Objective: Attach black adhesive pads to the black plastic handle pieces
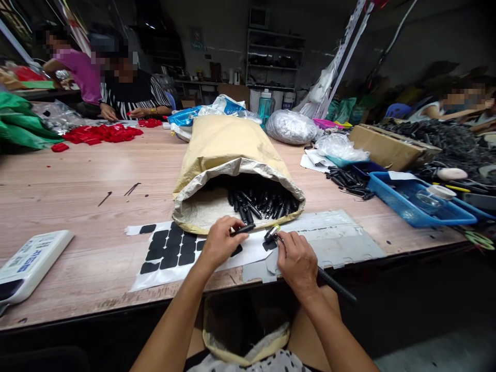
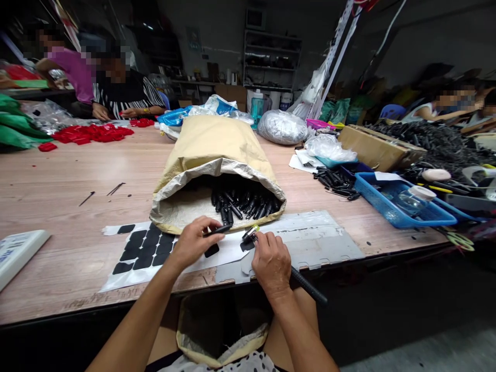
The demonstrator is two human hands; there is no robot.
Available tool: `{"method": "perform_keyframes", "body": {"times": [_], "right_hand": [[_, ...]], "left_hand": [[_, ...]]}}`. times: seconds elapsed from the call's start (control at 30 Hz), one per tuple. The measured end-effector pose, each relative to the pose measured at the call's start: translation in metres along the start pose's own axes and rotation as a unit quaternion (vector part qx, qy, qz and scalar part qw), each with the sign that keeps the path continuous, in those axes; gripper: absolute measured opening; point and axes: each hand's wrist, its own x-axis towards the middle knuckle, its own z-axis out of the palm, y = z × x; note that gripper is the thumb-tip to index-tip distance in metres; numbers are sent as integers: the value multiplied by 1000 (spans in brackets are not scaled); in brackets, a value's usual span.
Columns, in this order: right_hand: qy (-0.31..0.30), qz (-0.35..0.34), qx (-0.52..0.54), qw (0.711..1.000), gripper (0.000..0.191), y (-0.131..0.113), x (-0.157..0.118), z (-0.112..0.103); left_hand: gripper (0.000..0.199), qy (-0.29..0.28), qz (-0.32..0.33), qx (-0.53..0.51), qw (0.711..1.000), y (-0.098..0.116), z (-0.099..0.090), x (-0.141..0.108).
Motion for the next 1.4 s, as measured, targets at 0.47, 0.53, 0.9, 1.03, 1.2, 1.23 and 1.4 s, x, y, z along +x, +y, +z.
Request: {"method": "perform_keyframes", "body": {"times": [0.47, 0.53, 0.9, 1.03, 1.2, 1.23, 1.4], "right_hand": [[-16, 5, 74, 997, 26, 7, 3, -3], [-19, 16, 122, 992, 26, 8, 4, -5], [-30, -24, 303, 952, 29, -38, 11, -30], [-22, -45, 287, 957, 30, -46, 6, -28], [-57, -41, 242, 968, 31, -45, 5, -25], [-46, -38, 243, 968, 31, -44, 6, -27], [-25, -25, 235, 971, 31, -41, 5, -31]], "left_hand": [[14, -31, 30, 20, 999, -9, 21, -24], [14, -35, 25, 19, 999, -9, 21, -24], [17, -46, 7, 11, 999, -9, 23, -21], [13, -46, 3, 22, 999, -9, 24, -21], [11, -41, 5, 27, 999, -8, 24, -21], [12, -42, 3, 23, 999, -8, 24, -21], [15, -44, -7, 16, 999, -8, 24, -21]]}}
